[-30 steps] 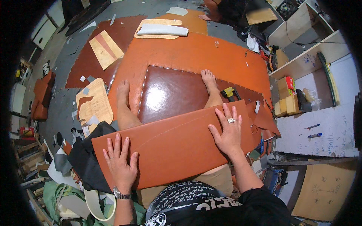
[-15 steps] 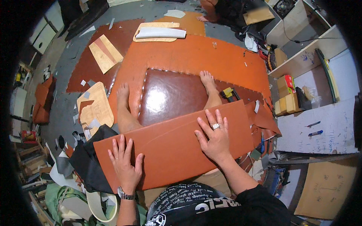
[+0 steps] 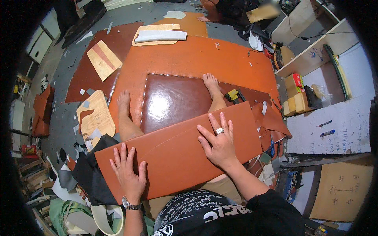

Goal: The person staples brown leather onto a rectangular wooden board using a pneumatic staple gun. They align the leather, pull it taut, and secure it along the edges, then flip the board to inspect the work.

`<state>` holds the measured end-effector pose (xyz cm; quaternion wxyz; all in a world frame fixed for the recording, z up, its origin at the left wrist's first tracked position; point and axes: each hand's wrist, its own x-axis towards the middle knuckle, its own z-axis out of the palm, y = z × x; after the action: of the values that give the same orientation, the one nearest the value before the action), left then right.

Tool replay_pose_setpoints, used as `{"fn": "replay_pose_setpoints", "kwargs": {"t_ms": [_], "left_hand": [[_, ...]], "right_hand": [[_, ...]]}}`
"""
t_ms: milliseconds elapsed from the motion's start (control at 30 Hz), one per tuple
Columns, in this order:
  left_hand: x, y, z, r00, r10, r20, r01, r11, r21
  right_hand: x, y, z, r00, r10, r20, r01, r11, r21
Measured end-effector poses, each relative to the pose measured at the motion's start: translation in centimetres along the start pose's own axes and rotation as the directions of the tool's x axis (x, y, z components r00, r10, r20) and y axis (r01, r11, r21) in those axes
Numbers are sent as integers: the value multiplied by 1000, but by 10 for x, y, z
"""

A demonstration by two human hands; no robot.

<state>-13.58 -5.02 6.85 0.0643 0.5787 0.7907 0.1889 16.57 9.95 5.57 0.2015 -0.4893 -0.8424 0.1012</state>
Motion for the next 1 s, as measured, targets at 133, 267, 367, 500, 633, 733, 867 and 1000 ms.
{"fn": "replay_pose_setpoints", "kwargs": {"t_ms": [133, 267, 367, 500, 633, 733, 867, 1000], "left_hand": [[2, 0, -3, 1000, 5, 11, -5, 1000, 3], [2, 0, -5, 1000, -7, 12, 7, 1000, -10], [0, 0, -3, 1000, -5, 8, 5, 1000, 3], [-2, -1, -2, 1000, -14, 9, 14, 1000, 8], [-2, -2, -4, 1000, -22, 8, 22, 1000, 4], [0, -2, -4, 1000, -20, 12, 20, 1000, 1], [1, -1, -4, 1000, -23, 5, 23, 1000, -10], [1, 0, -3, 1000, -26, 7, 26, 999, -21]], "right_hand": [[12, -12, -20, 998, -46, -53, 58, 965, 256], [14, -50, -81, 966, -258, 32, 61, 344, 937], [27, -76, -123, 803, -571, -171, 240, 48, 970], [34, -106, -141, 840, -542, -26, -149, -276, 950], [32, -116, -116, 730, -676, 103, -516, -446, 731], [23, -112, -113, 728, -643, 239, -425, -149, 893], [28, -108, -114, 803, -593, -64, 138, 79, 987], [34, -113, -111, 788, -613, -53, -10, -99, 995]]}}
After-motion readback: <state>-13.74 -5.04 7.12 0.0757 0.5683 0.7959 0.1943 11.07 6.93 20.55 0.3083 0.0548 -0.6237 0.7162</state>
